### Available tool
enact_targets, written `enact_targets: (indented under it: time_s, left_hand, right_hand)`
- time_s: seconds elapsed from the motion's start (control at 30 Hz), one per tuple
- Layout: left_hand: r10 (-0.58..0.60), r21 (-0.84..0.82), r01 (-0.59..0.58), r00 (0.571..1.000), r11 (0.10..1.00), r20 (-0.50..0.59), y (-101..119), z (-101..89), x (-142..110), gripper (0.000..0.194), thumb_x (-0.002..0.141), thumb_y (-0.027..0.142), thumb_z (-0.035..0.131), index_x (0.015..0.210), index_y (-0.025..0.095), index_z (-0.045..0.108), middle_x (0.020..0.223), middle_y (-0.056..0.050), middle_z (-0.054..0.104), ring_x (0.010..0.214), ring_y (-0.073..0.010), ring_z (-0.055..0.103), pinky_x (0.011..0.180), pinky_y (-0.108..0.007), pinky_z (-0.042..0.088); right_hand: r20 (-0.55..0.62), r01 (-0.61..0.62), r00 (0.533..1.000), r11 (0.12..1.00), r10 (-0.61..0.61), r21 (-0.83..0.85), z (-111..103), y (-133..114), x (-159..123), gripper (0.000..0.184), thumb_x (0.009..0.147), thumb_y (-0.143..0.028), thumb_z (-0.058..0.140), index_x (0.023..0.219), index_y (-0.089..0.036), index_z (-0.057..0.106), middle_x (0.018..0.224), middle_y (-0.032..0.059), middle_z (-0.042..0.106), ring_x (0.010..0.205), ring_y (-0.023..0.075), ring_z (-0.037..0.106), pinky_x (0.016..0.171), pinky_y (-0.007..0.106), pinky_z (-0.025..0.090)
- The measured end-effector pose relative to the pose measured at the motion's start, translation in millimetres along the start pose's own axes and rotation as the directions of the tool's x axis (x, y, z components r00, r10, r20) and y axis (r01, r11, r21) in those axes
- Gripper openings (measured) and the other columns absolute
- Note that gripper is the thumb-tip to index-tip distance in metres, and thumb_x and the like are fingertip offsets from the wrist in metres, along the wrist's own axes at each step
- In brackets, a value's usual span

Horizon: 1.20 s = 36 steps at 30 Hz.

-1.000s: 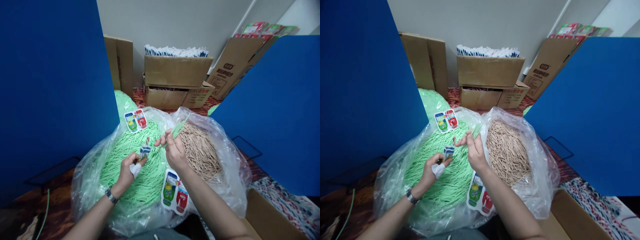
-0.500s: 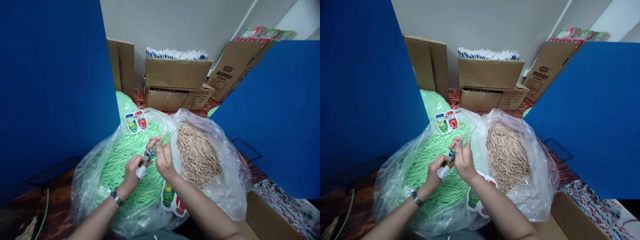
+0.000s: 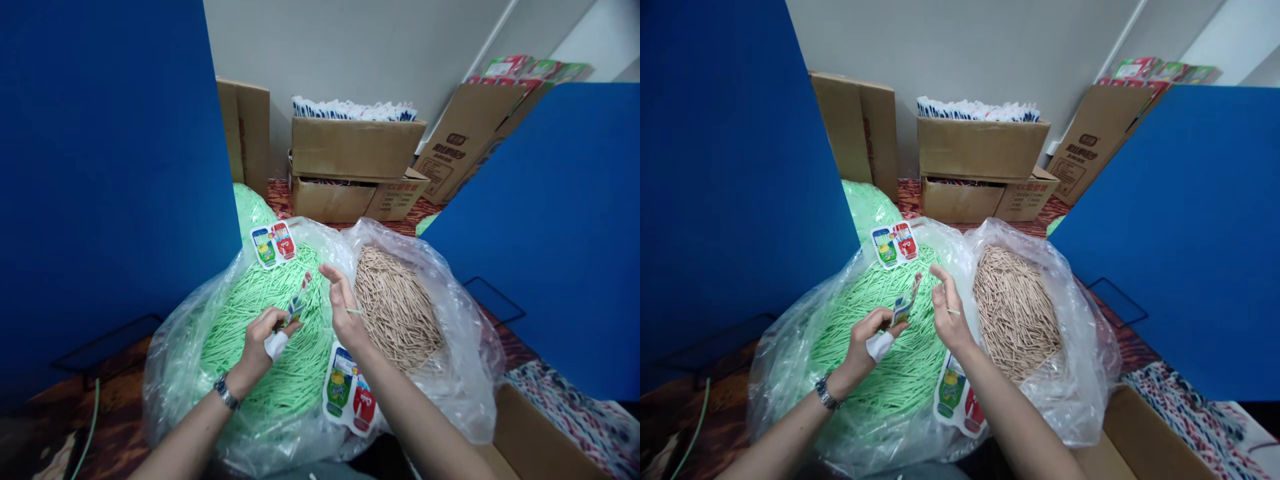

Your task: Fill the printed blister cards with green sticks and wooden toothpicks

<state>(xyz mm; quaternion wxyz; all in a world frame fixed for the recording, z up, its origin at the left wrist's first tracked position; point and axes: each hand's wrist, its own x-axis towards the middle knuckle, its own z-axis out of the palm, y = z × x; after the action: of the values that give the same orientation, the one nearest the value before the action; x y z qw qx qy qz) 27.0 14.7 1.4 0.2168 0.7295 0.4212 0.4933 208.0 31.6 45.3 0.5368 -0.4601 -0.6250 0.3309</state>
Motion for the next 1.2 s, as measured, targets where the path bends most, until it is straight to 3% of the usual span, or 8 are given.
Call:
enact_targets:
  time_s: [0.13, 0.27, 0.4, 0.5, 0.6, 0.73, 0.9, 1.2]
  left_hand:
    - [0.045, -0.055, -0.045, 0.999, 0.997, -0.004, -4, -2.4, 0, 0.009, 0.08, 0.019, 0.066, 0.078, 0.016, 0.058, 0.075, -0.002, 0.059, 0.067, -0.0133, 0.053, 0.063, -0.025, 0.041]
    - [-0.167, -0.21, 0.173, 0.985, 0.962, 0.046, -11, -0.9, -3, 0.012, 0.078, 0.026, 0.067, 0.076, 0.015, 0.062, 0.075, -0.003, 0.062, 0.065, -0.014, 0.055, 0.062, -0.026, 0.043]
    - [-0.406, -0.436, 0.438, 0.898, 0.786, 0.17, -12, -0.5, -2, 0.022, 0.073, 0.033, 0.07, 0.081, 0.013, 0.066, 0.075, -0.004, 0.066, 0.064, -0.0159, 0.058, 0.06, -0.027, 0.046]
    - [-0.467, -0.528, 0.513, 0.854, 0.677, 0.229, -10, -1.8, 2, 0.027, 0.067, 0.033, 0.073, 0.082, 0.011, 0.068, 0.072, -0.004, 0.067, 0.062, -0.0159, 0.059, 0.061, -0.027, 0.048]
    - [-0.476, -0.556, 0.531, 0.842, 0.64, 0.256, -10, -2.0, 3, 0.028, 0.066, 0.033, 0.074, 0.082, 0.011, 0.069, 0.073, -0.004, 0.068, 0.062, -0.0162, 0.059, 0.061, -0.028, 0.049]
    - [-0.447, -0.482, 0.509, 0.86, 0.713, 0.246, -15, -0.5, 0, 0.027, 0.068, 0.035, 0.074, 0.079, 0.012, 0.068, 0.068, -0.003, 0.065, 0.059, -0.0153, 0.057, 0.058, -0.027, 0.047]
    - [-0.342, -0.335, 0.382, 0.924, 0.861, 0.174, -20, 0.9, -6, 0.025, 0.072, 0.038, 0.071, 0.073, 0.014, 0.065, 0.062, 0.0, 0.058, 0.055, -0.0125, 0.049, 0.053, -0.024, 0.041]
    - [-0.251, -0.196, 0.297, 0.941, 0.935, 0.228, -16, -0.3, -7, 0.024, 0.078, 0.034, 0.066, 0.068, 0.014, 0.059, 0.061, 0.003, 0.045, 0.055, -0.0102, 0.04, 0.052, -0.022, 0.033]
  right_hand:
    - [0.053, -0.004, 0.999, 0.999, 0.002, 0.049, -3, -4, 5, 0.046, 0.095, -0.05, 0.035, 0.135, -0.027, 0.04, 0.142, 0.005, 0.043, 0.134, 0.0212, 0.036, 0.112, 0.045, 0.026]
    - [0.022, -0.082, 0.996, 0.994, 0.081, 0.075, -2, -5, 8, 0.042, 0.095, -0.049, 0.036, 0.129, -0.027, 0.046, 0.136, 0.0056, 0.049, 0.127, 0.02, 0.044, 0.108, 0.042, 0.032]
    - [-0.101, -0.114, 0.988, 0.993, 0.117, 0.038, -7, -4, 10, 0.035, 0.094, -0.047, 0.04, 0.112, -0.022, 0.056, 0.078, 0.0008, 0.06, 0.071, 0.0135, 0.058, 0.07, 0.028, 0.049]
    - [0.082, -0.163, 0.983, 0.986, 0.166, -0.043, -11, -3, 10, 0.033, 0.087, -0.049, 0.053, 0.104, -0.021, 0.057, 0.056, -0.0076, 0.038, 0.048, 0.0087, 0.038, 0.047, 0.021, 0.035]
    - [0.196, -0.206, 0.96, 0.978, 0.198, 0.023, -13, -3, 9, 0.039, 0.086, -0.051, 0.053, 0.114, -0.023, 0.051, 0.066, -0.0062, 0.042, 0.052, 0.0083, 0.038, 0.047, 0.02, 0.035]
    - [0.123, -0.116, 0.987, 0.991, 0.107, 0.067, -13, -13, 7, 0.036, 0.096, -0.047, 0.033, 0.11, -0.022, 0.055, 0.072, -0.0027, 0.046, 0.053, 0.009, 0.042, 0.05, 0.023, 0.04]
    - [0.055, 0.154, 0.987, 0.98, -0.148, -0.124, -12, -31, 9, 0.024, 0.093, -0.033, 0.048, 0.108, -0.024, 0.063, 0.087, 0.003, 0.058, 0.079, 0.0151, 0.058, 0.075, 0.031, 0.049]
    - [-0.128, 0.194, 0.975, 0.977, -0.182, 0.092, 9, -34, 8, 0.037, 0.087, -0.026, 0.058, 0.121, -0.028, 0.043, 0.081, -0.0018, 0.067, 0.078, 0.0153, 0.064, 0.088, 0.039, 0.049]
